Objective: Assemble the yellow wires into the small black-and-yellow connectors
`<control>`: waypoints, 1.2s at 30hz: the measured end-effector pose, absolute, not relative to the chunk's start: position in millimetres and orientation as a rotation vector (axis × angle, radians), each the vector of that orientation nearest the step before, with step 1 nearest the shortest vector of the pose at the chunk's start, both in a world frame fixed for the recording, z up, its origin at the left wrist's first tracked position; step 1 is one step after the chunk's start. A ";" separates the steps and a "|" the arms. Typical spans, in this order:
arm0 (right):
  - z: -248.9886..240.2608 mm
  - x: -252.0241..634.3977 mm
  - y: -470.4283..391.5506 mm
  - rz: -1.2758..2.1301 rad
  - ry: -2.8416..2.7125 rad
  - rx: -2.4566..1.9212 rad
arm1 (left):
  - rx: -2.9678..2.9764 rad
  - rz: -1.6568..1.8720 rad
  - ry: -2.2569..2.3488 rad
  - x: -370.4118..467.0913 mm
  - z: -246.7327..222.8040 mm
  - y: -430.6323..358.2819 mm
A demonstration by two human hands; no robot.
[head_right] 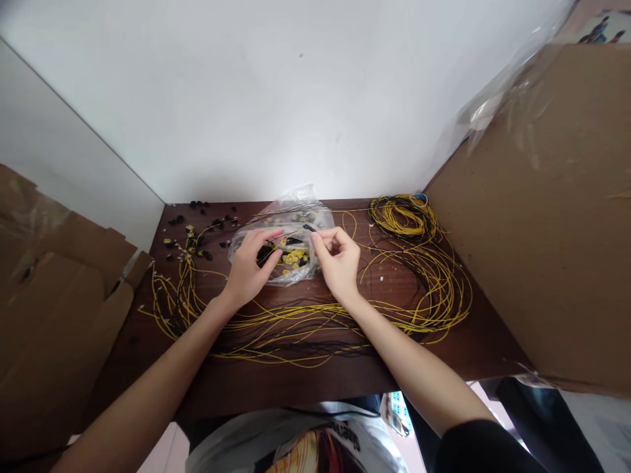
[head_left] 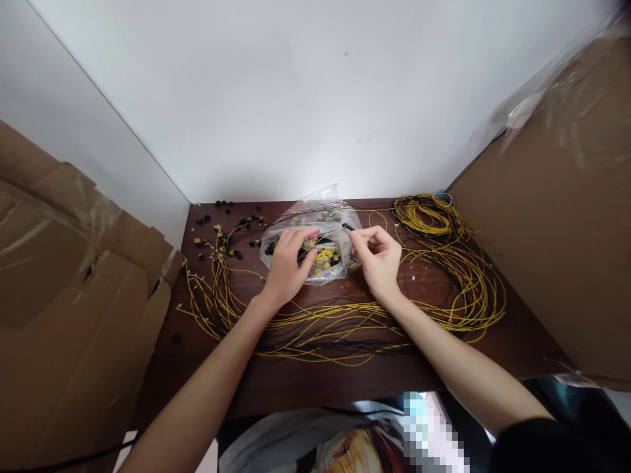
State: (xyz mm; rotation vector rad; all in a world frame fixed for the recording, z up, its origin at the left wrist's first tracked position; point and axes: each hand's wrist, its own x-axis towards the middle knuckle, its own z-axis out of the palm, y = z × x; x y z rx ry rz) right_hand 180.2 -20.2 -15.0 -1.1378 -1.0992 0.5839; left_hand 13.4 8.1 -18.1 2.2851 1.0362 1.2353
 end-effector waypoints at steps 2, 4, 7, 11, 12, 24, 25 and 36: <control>-15.6 181.1 -19.3 0.576 -1.074 -1.124 | 2.277 1.283 1.042 10.7 -13.5 9.2; -16.5 182.1 -18.3 0.583 -1.047 -1.097 | 2.246 1.328 1.068 6.5 -7.7 10.4; -17.2 183.7 -16.8 0.613 -0.992 -1.069 | 2.185 1.345 1.165 -4.1 0.8 13.3; -16.4 184.6 -15.0 0.625 -0.927 -1.082 | 2.151 1.214 1.300 -24.2 7.7 19.6; -16.1 184.5 -14.7 0.629 -0.914 -1.078 | 2.190 1.166 1.326 -29.0 8.5 21.4; -16.2 187.1 -10.8 0.701 -0.810 -0.994 | 2.397 0.569 1.090 -50.5 10.7 27.4; -16.2 187.5 -10.4 0.700 -0.806 -1.001 | 2.381 0.551 1.071 -50.1 11.3 26.6; -16.7 188.0 -9.8 0.701 -0.817 -1.032 | 2.327 0.390 1.068 -47.7 13.7 22.9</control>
